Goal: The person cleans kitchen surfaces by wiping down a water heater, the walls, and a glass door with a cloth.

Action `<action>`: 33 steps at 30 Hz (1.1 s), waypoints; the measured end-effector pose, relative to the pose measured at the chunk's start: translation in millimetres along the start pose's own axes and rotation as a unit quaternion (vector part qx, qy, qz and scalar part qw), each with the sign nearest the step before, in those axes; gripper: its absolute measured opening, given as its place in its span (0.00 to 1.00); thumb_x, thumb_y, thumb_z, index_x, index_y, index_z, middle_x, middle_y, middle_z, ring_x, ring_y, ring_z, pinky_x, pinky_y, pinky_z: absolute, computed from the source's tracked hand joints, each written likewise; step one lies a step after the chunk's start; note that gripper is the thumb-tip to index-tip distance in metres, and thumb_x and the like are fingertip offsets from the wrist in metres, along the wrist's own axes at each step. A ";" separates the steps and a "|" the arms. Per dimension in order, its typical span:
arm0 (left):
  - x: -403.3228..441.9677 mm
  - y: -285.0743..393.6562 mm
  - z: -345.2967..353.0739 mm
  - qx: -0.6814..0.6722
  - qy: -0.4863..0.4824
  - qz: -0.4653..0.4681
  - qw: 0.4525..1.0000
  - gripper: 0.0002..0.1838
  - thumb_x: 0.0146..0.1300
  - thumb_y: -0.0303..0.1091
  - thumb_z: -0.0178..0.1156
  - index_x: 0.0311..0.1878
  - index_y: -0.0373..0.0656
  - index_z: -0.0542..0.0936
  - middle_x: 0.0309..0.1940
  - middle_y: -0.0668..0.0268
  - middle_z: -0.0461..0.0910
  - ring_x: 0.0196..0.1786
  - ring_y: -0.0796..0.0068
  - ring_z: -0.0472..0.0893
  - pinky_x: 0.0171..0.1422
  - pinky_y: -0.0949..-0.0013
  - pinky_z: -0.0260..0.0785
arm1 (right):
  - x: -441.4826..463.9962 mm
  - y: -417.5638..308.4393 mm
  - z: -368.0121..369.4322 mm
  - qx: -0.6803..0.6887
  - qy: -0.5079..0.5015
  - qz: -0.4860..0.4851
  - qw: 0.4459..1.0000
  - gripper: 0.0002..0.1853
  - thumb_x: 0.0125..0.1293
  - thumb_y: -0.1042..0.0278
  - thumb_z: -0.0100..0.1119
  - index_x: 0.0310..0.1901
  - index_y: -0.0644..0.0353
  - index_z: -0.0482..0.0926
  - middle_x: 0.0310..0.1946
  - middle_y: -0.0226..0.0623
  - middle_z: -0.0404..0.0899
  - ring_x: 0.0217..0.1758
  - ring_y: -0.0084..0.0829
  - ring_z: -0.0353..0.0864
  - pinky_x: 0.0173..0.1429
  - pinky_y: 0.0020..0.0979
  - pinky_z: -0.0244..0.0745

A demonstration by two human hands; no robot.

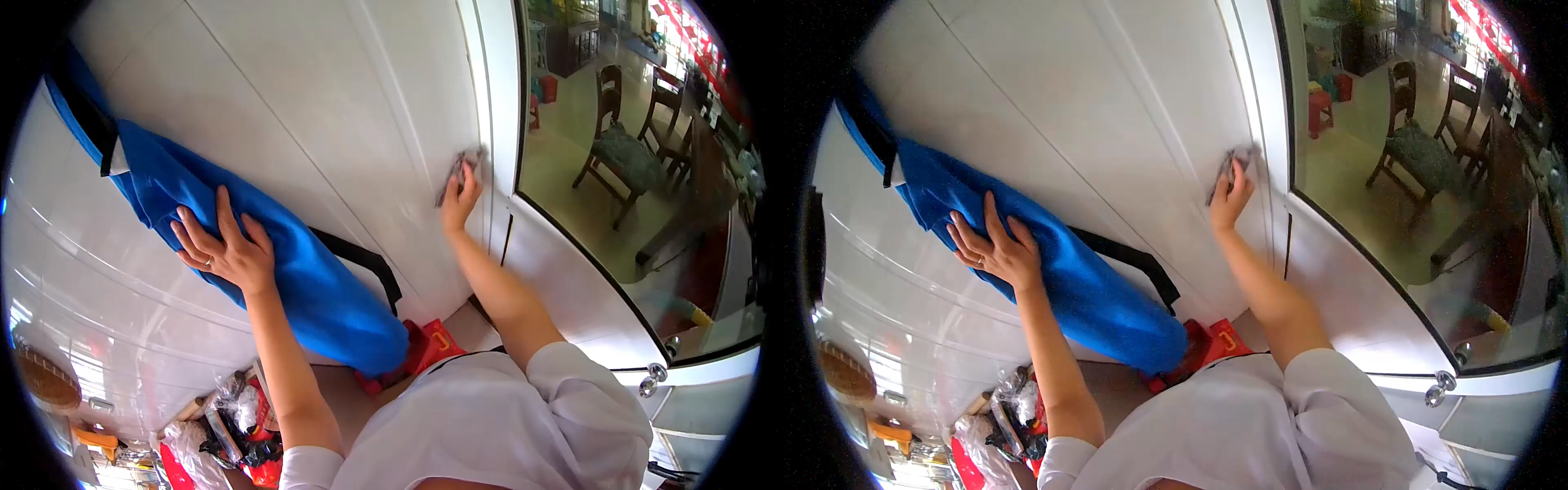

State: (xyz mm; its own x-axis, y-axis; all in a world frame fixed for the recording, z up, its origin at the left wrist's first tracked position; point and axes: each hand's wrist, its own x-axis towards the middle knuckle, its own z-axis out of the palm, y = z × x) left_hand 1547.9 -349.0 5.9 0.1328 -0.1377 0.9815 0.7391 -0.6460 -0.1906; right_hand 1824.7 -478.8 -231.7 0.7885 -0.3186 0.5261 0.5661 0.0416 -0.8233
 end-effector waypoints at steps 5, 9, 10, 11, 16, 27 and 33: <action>-0.5 -1.0 0.7 0.003 0.002 0.001 1.000 0.21 0.73 0.53 0.49 0.61 0.62 0.82 0.73 0.55 0.61 0.74 0.48 0.60 0.75 0.41 0.48 | -35.5 24.3 -4.6 -0.011 -0.022 0.145 0.989 0.22 0.67 0.68 0.57 0.63 0.57 0.75 0.52 0.46 0.71 0.58 0.44 0.66 0.65 0.40 0.63; -0.4 1.2 0.7 0.013 0.004 0.002 1.000 0.21 0.73 0.53 0.49 0.61 0.61 0.82 0.73 0.55 0.61 0.75 0.49 0.60 0.75 0.41 0.49 | 39.3 -75.5 11.8 0.037 -0.081 -0.134 0.987 0.21 0.67 0.72 0.60 0.62 0.57 0.77 0.49 0.39 0.66 0.51 0.34 0.68 0.53 0.31 0.69; 0.5 2.0 0.3 0.014 0.005 0.004 1.000 0.21 0.74 0.53 0.48 0.60 0.61 0.83 0.74 0.55 0.61 0.75 0.49 0.60 0.75 0.41 0.49 | 60.8 -103.0 16.0 0.028 -0.083 -0.195 0.977 0.21 0.67 0.72 0.60 0.62 0.56 0.77 0.49 0.40 0.67 0.51 0.36 0.68 0.54 0.32 0.69; 0.2 2.2 1.1 0.011 0.006 0.005 1.000 0.21 0.74 0.53 0.48 0.60 0.61 0.83 0.74 0.55 0.61 0.75 0.49 0.60 0.75 0.41 0.49 | 78.5 -122.3 20.3 0.020 -0.084 -0.254 0.963 0.21 0.67 0.72 0.60 0.62 0.54 0.77 0.49 0.40 0.67 0.51 0.37 0.68 0.54 0.33 0.69; -0.7 1.6 3.5 0.005 0.013 0.008 1.000 0.21 0.74 0.53 0.47 0.61 0.60 0.82 0.74 0.54 0.60 0.75 0.50 0.60 0.76 0.42 0.48 | 104.6 -118.6 29.1 0.012 -0.041 -0.195 0.980 0.23 0.68 0.70 0.57 0.65 0.51 0.74 0.53 0.44 0.67 0.55 0.42 0.69 0.59 0.37 0.68; -3.8 1.7 1.5 0.000 -0.004 -0.010 1.000 0.20 0.70 0.48 0.50 0.61 0.61 0.82 0.74 0.54 0.60 0.76 0.47 0.58 0.77 0.44 0.42 | 63.6 -65.0 22.9 -0.025 -0.019 -0.040 0.999 0.26 0.69 0.69 0.54 0.69 0.56 0.68 0.57 0.48 0.63 0.59 0.44 0.65 0.66 0.41 0.62; -4.1 1.4 1.4 -0.004 -0.011 -0.013 1.000 0.20 0.69 0.46 0.51 0.60 0.61 0.83 0.74 0.53 0.61 0.76 0.48 0.58 0.78 0.45 0.41 | 164.7 -171.8 41.9 -0.028 -0.071 -0.378 0.923 0.23 0.62 0.75 0.59 0.60 0.51 0.79 0.52 0.43 0.69 0.54 0.47 0.70 0.59 0.42 0.68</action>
State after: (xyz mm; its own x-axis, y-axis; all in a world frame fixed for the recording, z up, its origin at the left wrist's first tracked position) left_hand 1549.3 -348.3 1.6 0.1286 -0.1045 0.9862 0.7366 -0.6557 -0.1656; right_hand 1867.4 -498.7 5.3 0.1999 -0.1094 0.9737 0.9567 -0.1926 -0.2181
